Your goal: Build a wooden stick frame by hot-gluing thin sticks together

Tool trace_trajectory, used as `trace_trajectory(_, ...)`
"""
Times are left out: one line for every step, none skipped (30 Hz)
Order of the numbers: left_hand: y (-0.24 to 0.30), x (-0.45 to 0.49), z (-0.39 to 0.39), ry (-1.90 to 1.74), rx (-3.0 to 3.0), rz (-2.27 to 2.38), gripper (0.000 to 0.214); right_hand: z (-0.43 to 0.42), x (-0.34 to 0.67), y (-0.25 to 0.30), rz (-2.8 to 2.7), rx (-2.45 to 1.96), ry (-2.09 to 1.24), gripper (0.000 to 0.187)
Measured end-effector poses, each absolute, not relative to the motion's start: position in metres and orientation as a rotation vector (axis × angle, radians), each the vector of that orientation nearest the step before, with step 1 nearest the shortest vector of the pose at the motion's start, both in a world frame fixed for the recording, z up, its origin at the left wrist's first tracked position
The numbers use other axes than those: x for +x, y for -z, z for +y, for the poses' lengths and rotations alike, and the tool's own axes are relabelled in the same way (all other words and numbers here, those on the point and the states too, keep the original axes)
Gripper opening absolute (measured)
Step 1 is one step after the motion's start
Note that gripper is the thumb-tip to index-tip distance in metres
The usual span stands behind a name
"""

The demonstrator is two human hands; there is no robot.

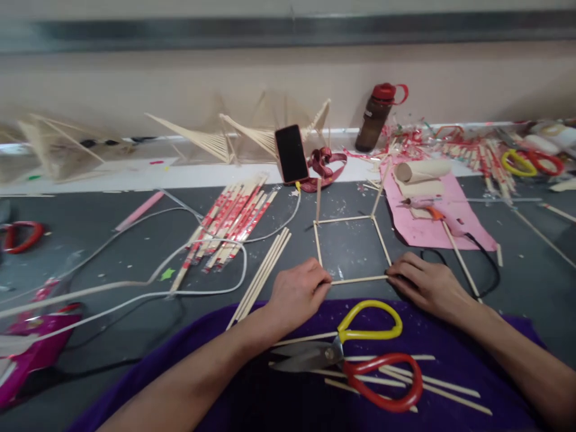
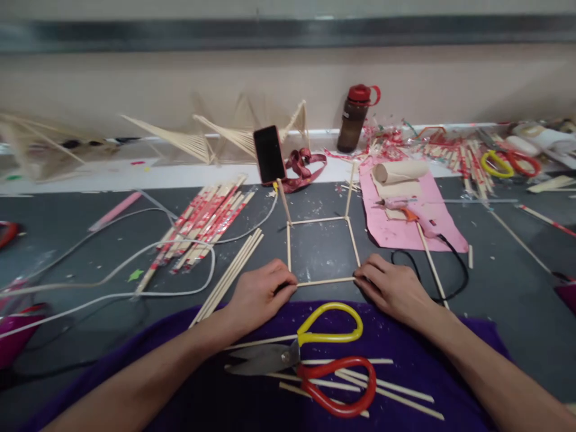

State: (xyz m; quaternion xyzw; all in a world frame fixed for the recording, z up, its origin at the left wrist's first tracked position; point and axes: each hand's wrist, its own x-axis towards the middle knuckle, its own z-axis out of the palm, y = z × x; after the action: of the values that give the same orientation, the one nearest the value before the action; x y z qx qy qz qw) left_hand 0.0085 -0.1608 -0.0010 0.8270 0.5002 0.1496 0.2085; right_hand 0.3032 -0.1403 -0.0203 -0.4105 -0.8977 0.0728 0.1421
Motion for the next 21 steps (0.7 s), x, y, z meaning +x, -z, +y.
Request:
trace_trajectory(0.001, 0.008, -0.160, -0.415, 2.297, 1.395, 0.020, -0.140, 0.303, 0.019, -2.595, -1.191, -0.216, 0.017)
trace_trajectory(0.001, 0.009, -0.159, -0.402, 2.295, 1.399, 0.020, -0.139, 0.303, 0.018, -2.605, -1.192, -0.224, 0.017)
trace_trajectory(0.001, 0.008, -0.158, -0.394, 2.293, 1.414, 0.020, -0.138, 0.302, 0.018, -2.607, -1.195, -0.232, 0.017)
trace_trajectory(0.002, 0.008, -0.158, -0.384, 2.291, 1.424, 0.020, -0.138, 0.302, 0.018, -2.610, -1.197, -0.243, 0.017)
trace_trajectory(0.002, 0.008, -0.157, -0.374, 2.288, 1.431, 0.020, -0.137, 0.302, 0.018, -2.612, -1.198, -0.252, 0.017)
trace_trajectory(0.002, 0.008, -0.157, -0.369, 2.286, 1.436, 0.020, -0.136, 0.302, 0.018, -2.609, -1.199, -0.258, 0.017)
trace_trajectory(0.002, 0.008, -0.157, -0.364, 2.284, 1.436, 0.019, -0.136, 0.302, 0.018, -2.607, -1.199, -0.261, 0.017)
trace_trajectory(0.002, 0.008, -0.157, -0.360, 2.283, 1.435, 0.019, -0.136, 0.301, 0.018, -2.606, -1.198, -0.261, 0.017)
trace_trajectory(0.002, 0.008, -0.157, -0.358, 2.284, 1.435, 0.019, -0.136, 0.301, 0.018, -2.603, -1.197, -0.258, 0.017)
trace_trajectory(0.002, 0.008, -0.157, -0.353, 2.284, 1.438, 0.019, -0.136, 0.301, 0.018, -2.602, -1.198, -0.255, 0.017)
trace_trajectory(0.001, 0.008, -0.157, -0.348, 2.282, 1.443, 0.019, -0.136, 0.300, 0.017, -2.600, -1.199, -0.255, 0.017)
trace_trajectory(0.001, 0.008, -0.157, -0.342, 2.278, 1.447, 0.018, -0.136, 0.300, 0.016, -2.601, -1.201, -0.259, 0.017)
trace_trajectory(0.001, 0.008, -0.157, -0.335, 2.272, 1.449, 0.018, -0.136, 0.299, 0.015, -2.603, -1.204, -0.265, 0.017)
trace_trajectory(0.000, 0.008, -0.156, -0.331, 2.264, 1.449, 0.017, -0.136, 0.298, 0.014, -2.606, -1.208, -0.271, 0.018)
trace_trajectory(0.000, 0.008, -0.156, -0.329, 2.255, 1.448, 0.017, -0.136, 0.297, 0.013, -2.610, -1.210, -0.275, 0.018)
trace_trajectory(0.000, 0.008, -0.156, -0.330, 2.247, 1.445, 0.016, -0.137, 0.296, 0.012, -2.617, -1.213, -0.278, 0.018)
trace_trajectory(-0.001, 0.007, -0.155, -0.334, 2.240, 1.442, 0.016, -0.137, 0.295, 0.012, -2.622, -1.214, -0.276, 0.019)
trace_trajectory(-0.001, 0.007, -0.155, -0.338, 2.234, 1.437, 0.016, -0.138, 0.294, 0.011, -2.628, -1.215, -0.274, 0.019)
trace_trajectory(-0.001, 0.007, -0.154, -0.343, 2.227, 1.433, 0.016, -0.138, 0.293, 0.010, -2.633, -1.215, -0.272, 0.019)
trace_trajectory(-0.002, 0.006, -0.154, -0.348, 2.222, 1.428, 0.016, -0.138, 0.293, 0.010, -2.636, -1.216, -0.270, 0.020)
trace_trajectory(-0.002, 0.006, -0.154, -0.351, 2.219, 1.424, 0.017, -0.139, 0.292, 0.009, -2.637, -1.218, -0.269, 0.020)
